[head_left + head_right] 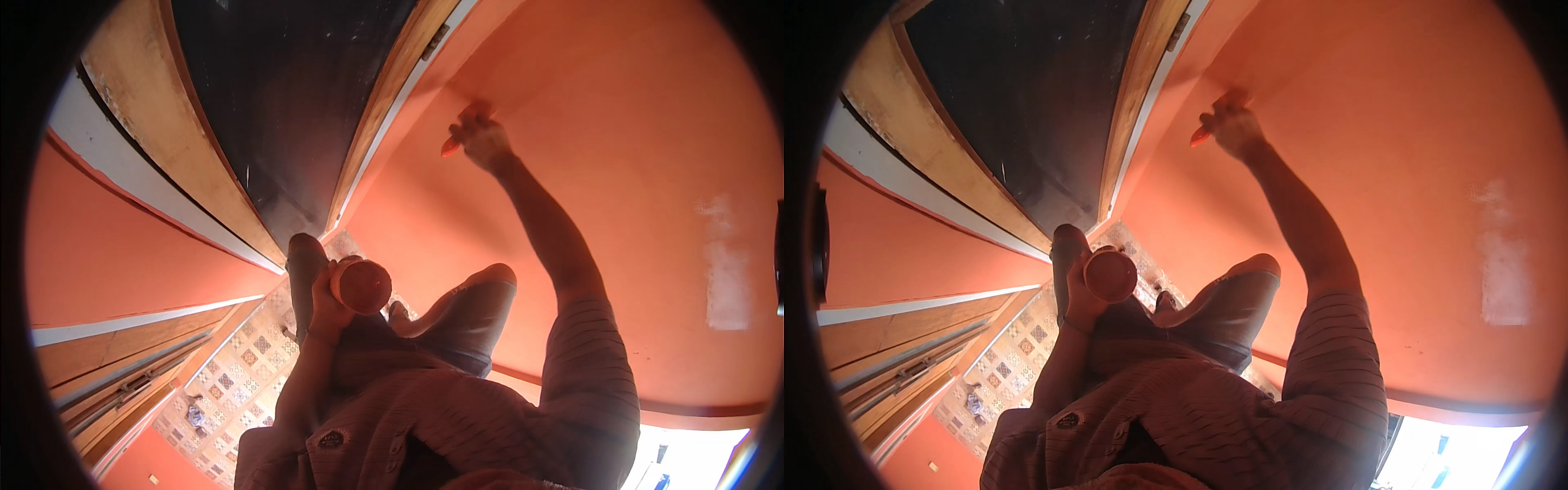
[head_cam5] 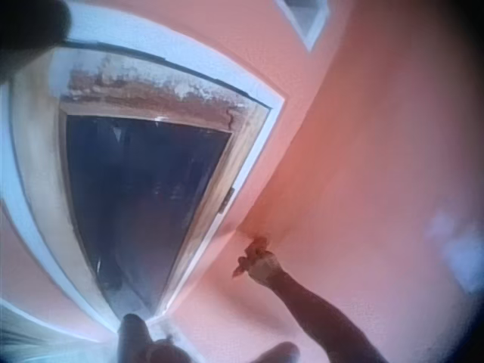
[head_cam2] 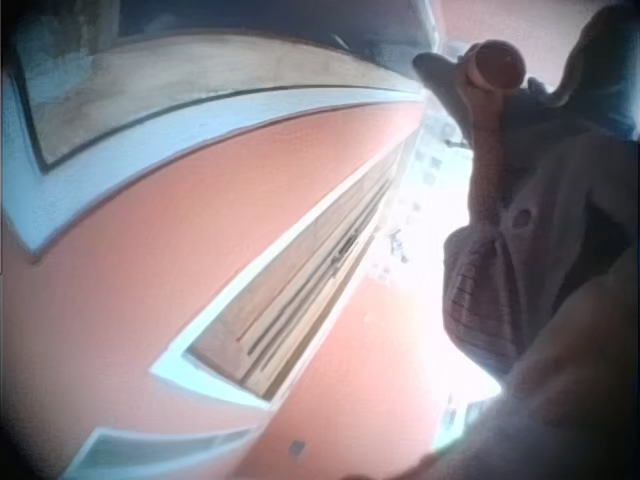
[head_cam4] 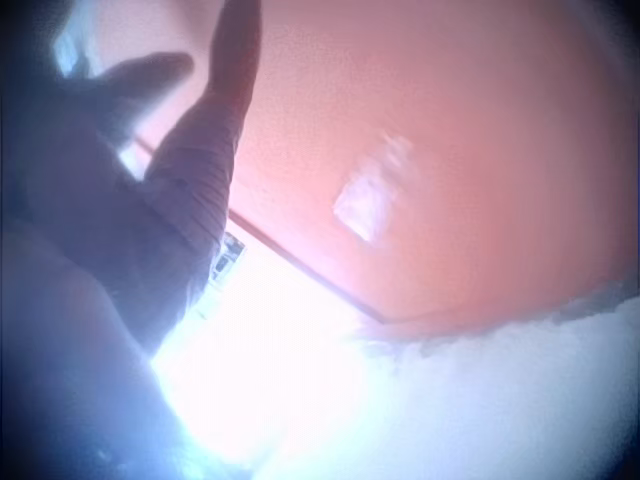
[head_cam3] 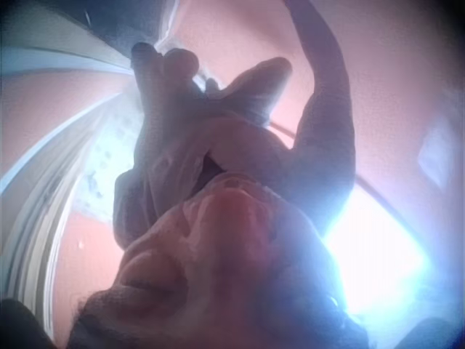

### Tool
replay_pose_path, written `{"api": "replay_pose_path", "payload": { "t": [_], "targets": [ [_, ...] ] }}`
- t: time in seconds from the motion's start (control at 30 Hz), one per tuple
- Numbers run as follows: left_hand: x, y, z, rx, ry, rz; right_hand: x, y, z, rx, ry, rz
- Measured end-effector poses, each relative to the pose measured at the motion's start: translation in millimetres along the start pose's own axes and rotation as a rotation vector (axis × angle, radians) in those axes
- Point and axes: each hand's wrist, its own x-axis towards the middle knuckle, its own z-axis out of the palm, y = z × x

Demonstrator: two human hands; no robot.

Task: The person paints a ceiling with orange paint using a brush and a small container. They repeatedly dip the brush into the container and apply paint to the ceiling surface in a methodical manner.

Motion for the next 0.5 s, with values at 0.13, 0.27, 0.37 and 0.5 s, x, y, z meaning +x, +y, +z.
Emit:
{"api": "replay_pose_path", "payload": {
  "t": [0.13, 0.27, 0.37, 0.5],
  "targets": [
    [-4, 2, 3, -0.032, -0.008, -0.016, -12, 10, -4, 0.313, 0.054, 0.263],
    [2, 1, 3, -0.043, 0.017, -0.044, -10, 150, -78, 0.418, 0.304, 0.612],
    [7, -2, 4, -0.06, 0.036, -0.054, -9, 252, -163, 0.493, 0.458, 0.591],
    [4, -3, 7, -0.048, 0.018, -0.069, -2, 321, -278, 0.451, 0.567, 0.574]
  ]
}}
